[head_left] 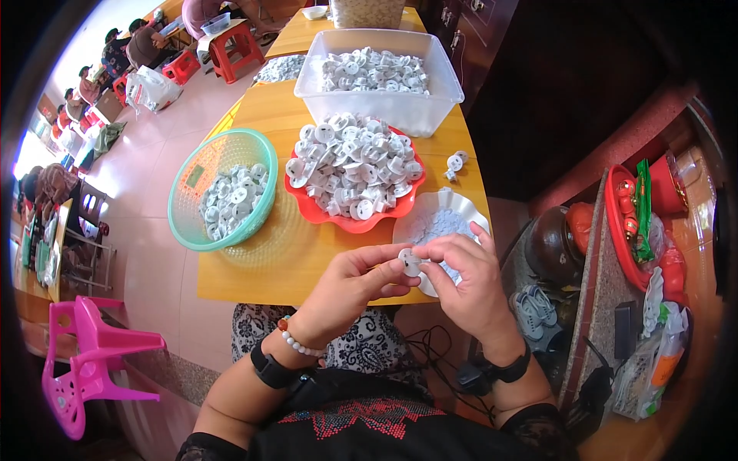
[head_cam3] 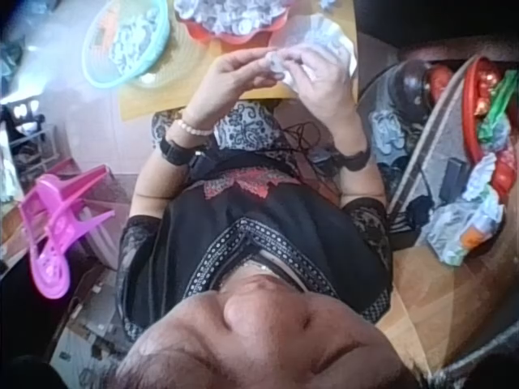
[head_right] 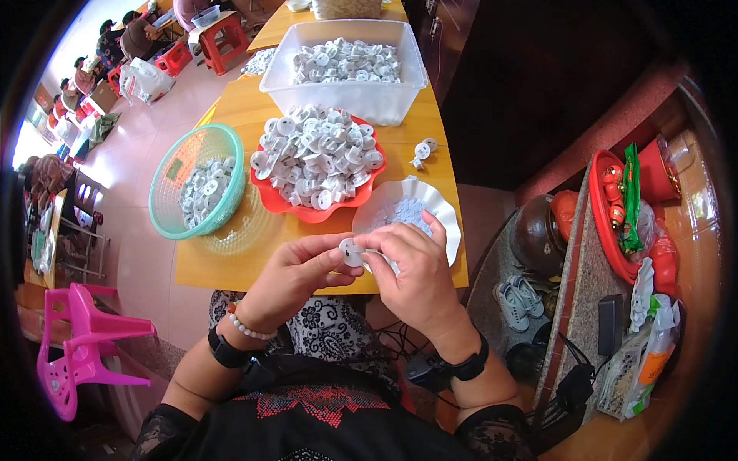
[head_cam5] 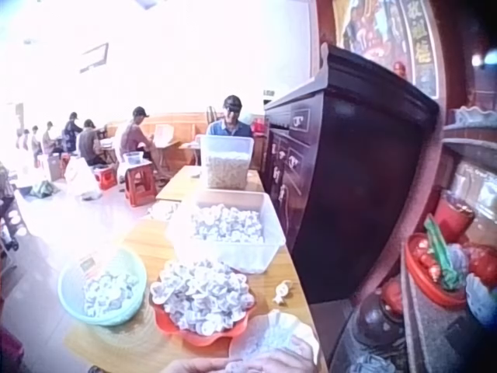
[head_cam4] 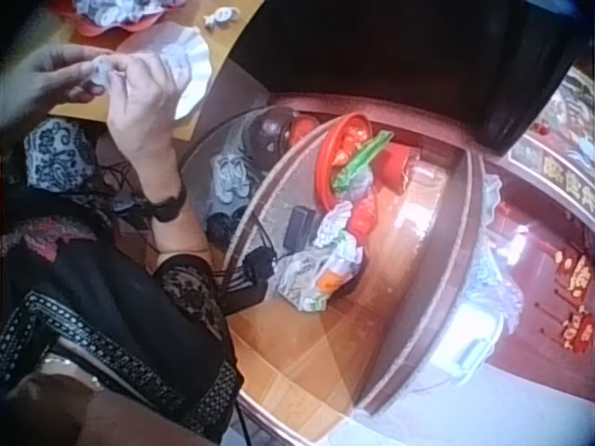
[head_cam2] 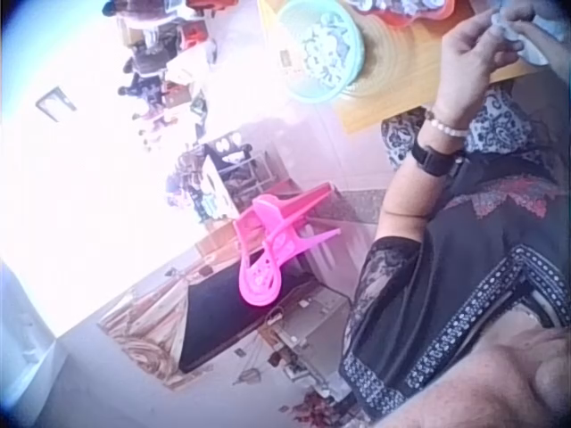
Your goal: Manually sorting and assembling small plastic shoe accessories or buttons on a workbench.
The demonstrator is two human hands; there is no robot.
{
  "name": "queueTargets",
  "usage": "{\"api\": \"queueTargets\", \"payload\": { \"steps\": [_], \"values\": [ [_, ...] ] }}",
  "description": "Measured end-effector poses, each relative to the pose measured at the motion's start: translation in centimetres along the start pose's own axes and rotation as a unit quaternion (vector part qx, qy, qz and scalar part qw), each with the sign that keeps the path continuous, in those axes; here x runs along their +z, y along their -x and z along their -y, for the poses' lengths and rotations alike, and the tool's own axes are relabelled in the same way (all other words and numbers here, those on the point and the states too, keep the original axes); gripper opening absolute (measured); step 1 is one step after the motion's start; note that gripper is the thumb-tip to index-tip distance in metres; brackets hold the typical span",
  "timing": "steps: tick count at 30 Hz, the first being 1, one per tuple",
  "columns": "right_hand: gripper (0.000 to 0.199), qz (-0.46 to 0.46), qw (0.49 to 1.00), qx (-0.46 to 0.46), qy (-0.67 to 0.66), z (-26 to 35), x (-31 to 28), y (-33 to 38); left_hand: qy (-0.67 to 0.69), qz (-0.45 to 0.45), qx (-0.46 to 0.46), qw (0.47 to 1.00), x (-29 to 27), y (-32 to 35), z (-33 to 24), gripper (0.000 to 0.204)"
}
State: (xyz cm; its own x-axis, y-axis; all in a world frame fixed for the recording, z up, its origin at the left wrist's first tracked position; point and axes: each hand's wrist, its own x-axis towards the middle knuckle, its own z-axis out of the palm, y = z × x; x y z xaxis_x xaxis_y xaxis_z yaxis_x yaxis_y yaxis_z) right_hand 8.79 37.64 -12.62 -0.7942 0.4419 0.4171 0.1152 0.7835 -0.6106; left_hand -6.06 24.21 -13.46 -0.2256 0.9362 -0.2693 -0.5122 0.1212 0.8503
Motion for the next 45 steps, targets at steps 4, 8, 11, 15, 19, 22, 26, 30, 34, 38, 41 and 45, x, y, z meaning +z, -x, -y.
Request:
{"api": "queueTargets", "payload": {
  "steps": [4, 8, 11, 15, 19, 22, 26, 30, 34, 38, 41, 45],
  "values": [
    [0.005, 0.002, 0.998, 0.049, -0.049, 0.2, -0.3, 0.0, 0.019, 0.003, -0.006, 1.0, -0.2, 0.0, -0.1, 0.038],
    [0.005, -0.008, 1.0, 0.005, -0.022, 0.0, -0.3, -0.1, 0.008, -0.001, -0.01, 1.0, 0.0, 0.2, -0.1, 0.036],
    [0.004, -0.011, 1.0, -0.019, 0.014, 0.1, 0.0, -0.1, 0.002, -0.007, -0.011, 1.0, 0.4, 0.3, -0.4, 0.036],
    [0.005, -0.019, 0.997, -0.045, 0.067, 0.4, 0.5, -0.1, -0.018, -0.004, -0.008, 1.0, 0.3, 0.3, -0.4, 0.036],
    [0.003, -0.005, 0.996, -0.053, 0.071, 0.2, 0.6, -0.1, -0.025, -0.015, 0.003, 1.0, -0.3, 0.3, 0.3, 0.036],
    [0.006, -0.019, 0.999, -0.042, 0.029, -0.7, 0.9, -0.1, -0.036, -0.049, 0.057, 0.997, -1.3, 0.2, -0.2, 0.035],
    [0.013, -0.042, 0.997, 0.051, 0.046, -4.1, 0.6, 0.4, -0.185, -0.224, 0.262, 0.92, -6.7, -0.5, -2.9, 0.036],
    [0.01, 0.082, 0.98, 0.106, 0.147, -6.3, 2.4, 1.8, -0.337, -0.398, 0.342, 0.782, -15.6, 1.0, -5.9, 0.034],
    [0.007, 0.05, 0.974, 0.095, 0.199, -8.0, 4.4, 2.7, -0.54, -0.462, 0.36, 0.605, -16.0, 0.6, -5.6, 0.035],
    [0.009, 0.044, 0.975, 0.085, 0.198, -8.9, 4.8, 2.7, -0.539, -0.341, 0.309, 0.705, -11.8, -1.3, -3.9, 0.027],
    [0.007, 0.029, 0.978, 0.098, 0.184, -8.8, 4.6, 2.4, -0.678, -0.327, 0.255, 0.607, -9.9, -3.2, -2.5, 0.023],
    [0.006, -0.007, 0.984, 0.125, 0.128, -8.0, 3.7, 1.8, -0.756, -0.35, 0.182, 0.523, -9.7, -5.4, -2.7, 0.026]
  ]
}}
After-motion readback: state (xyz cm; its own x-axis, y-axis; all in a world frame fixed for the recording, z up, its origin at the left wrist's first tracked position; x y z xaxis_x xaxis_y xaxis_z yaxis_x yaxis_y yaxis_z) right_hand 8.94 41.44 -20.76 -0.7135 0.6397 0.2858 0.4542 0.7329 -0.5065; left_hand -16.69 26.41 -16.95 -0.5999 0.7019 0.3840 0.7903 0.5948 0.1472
